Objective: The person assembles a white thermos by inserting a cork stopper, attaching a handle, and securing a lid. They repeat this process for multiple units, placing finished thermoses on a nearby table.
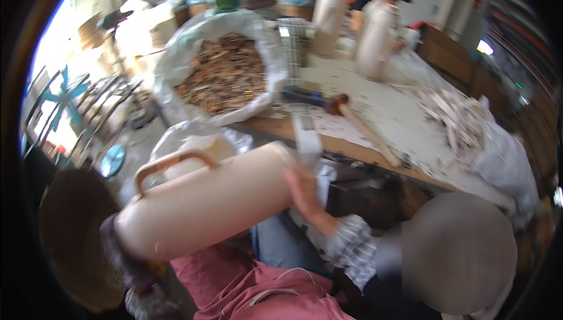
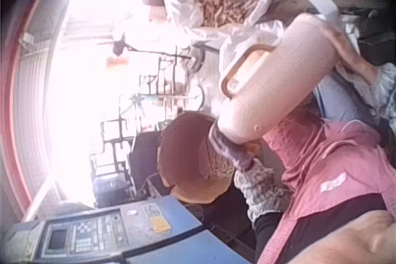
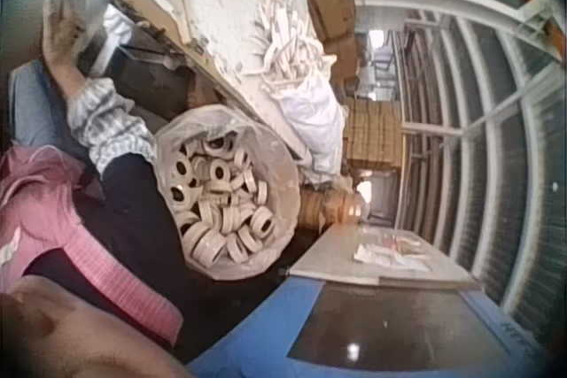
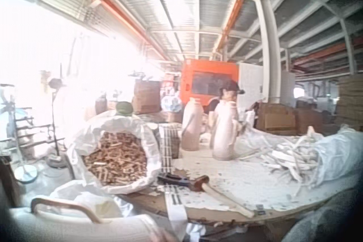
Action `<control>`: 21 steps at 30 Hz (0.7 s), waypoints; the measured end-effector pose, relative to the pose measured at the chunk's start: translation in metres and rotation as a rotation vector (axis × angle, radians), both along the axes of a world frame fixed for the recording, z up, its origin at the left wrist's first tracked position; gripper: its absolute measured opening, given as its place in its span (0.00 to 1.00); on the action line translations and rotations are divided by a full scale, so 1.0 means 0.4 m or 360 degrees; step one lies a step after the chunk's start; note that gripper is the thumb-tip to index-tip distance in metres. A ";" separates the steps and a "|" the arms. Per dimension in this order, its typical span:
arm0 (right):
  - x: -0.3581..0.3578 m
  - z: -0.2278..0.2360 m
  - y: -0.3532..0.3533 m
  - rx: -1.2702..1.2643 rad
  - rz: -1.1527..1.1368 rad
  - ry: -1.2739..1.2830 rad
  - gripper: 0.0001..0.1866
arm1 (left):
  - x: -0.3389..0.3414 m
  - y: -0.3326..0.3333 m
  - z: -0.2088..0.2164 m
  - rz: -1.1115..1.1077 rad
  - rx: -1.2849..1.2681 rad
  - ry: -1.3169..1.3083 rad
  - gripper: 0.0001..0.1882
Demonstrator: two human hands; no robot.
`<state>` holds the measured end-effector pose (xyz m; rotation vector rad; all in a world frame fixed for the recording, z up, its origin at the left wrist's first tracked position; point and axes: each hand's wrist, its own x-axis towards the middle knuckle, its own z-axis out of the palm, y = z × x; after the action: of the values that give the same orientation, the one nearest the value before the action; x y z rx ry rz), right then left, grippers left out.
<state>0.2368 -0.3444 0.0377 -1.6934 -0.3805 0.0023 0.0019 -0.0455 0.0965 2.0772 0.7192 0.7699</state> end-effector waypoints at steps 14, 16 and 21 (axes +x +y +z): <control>0.405 -0.047 -0.462 0.0466 -0.0689 -0.0472 0.07 | 0.168 -0.060 0.235 -0.1352 0.0419 0.0263 0.30; 0.525 -0.056 -0.864 -0.0542 -0.1683 -0.0800 0.13 | 0.175 0.001 0.200 -0.1703 0.0381 0.0197 0.29; 0.533 -0.103 -1.237 -0.1457 -0.2514 0.0527 0.29 | 0.179 -0.136 0.240 -0.1141 0.1187 0.0165 0.18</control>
<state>0.4502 -0.8392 -0.0037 -2.3850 1.4609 -0.7820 0.0736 -0.1000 0.1927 2.7837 -0.3553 0.5445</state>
